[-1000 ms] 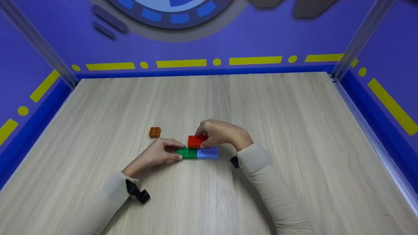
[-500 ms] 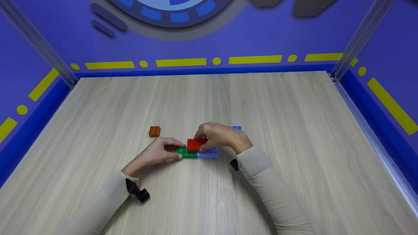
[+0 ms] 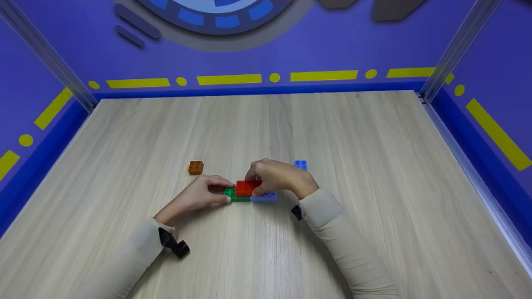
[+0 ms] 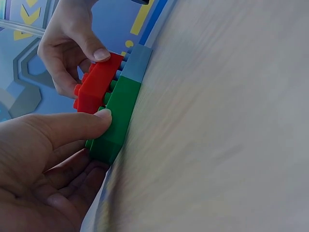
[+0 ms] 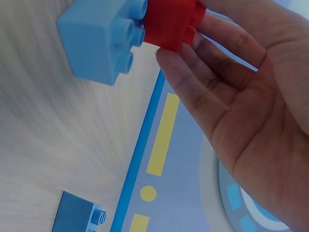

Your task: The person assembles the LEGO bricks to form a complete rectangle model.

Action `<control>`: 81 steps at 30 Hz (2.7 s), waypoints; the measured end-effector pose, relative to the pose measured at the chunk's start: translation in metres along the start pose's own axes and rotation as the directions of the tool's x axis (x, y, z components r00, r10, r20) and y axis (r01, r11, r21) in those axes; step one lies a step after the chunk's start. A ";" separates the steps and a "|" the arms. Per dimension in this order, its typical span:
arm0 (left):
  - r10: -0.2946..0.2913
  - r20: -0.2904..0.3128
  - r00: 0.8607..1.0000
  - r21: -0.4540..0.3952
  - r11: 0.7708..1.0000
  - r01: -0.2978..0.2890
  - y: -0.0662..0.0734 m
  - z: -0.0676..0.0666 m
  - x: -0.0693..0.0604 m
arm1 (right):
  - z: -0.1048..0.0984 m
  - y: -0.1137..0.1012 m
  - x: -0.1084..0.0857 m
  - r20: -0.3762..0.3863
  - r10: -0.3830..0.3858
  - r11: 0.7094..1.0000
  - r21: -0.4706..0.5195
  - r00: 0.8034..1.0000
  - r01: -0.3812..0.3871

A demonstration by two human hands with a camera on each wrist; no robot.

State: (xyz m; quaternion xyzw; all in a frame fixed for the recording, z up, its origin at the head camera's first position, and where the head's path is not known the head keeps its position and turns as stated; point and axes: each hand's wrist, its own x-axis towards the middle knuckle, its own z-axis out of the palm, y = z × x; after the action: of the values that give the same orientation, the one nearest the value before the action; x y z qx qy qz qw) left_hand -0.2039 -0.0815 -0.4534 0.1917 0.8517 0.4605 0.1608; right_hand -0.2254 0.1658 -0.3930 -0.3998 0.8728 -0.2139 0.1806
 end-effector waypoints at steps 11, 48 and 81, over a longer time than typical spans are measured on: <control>-0.009 0.005 1.000 0.008 1.000 0.009 0.000 0.001 0.000 | 0.002 -0.003 0.000 0.005 0.005 0.999 -0.043 1.000 -0.005; 0.015 0.002 1.000 -0.001 1.000 -0.015 0.001 0.001 0.001 | 0.006 -0.008 0.001 -0.059 -0.043 0.992 -0.125 0.997 0.036; -0.010 -0.003 1.000 0.009 1.000 0.010 0.001 0.001 0.000 | 0.009 -0.011 0.000 -0.078 -0.072 0.981 -0.187 0.994 0.057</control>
State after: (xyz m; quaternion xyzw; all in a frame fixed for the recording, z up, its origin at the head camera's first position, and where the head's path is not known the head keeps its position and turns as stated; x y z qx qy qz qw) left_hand -0.2031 -0.0803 -0.4528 0.1876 0.8550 0.4561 0.1607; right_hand -0.2143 0.1573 -0.3951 -0.4336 0.8823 -0.1545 0.0987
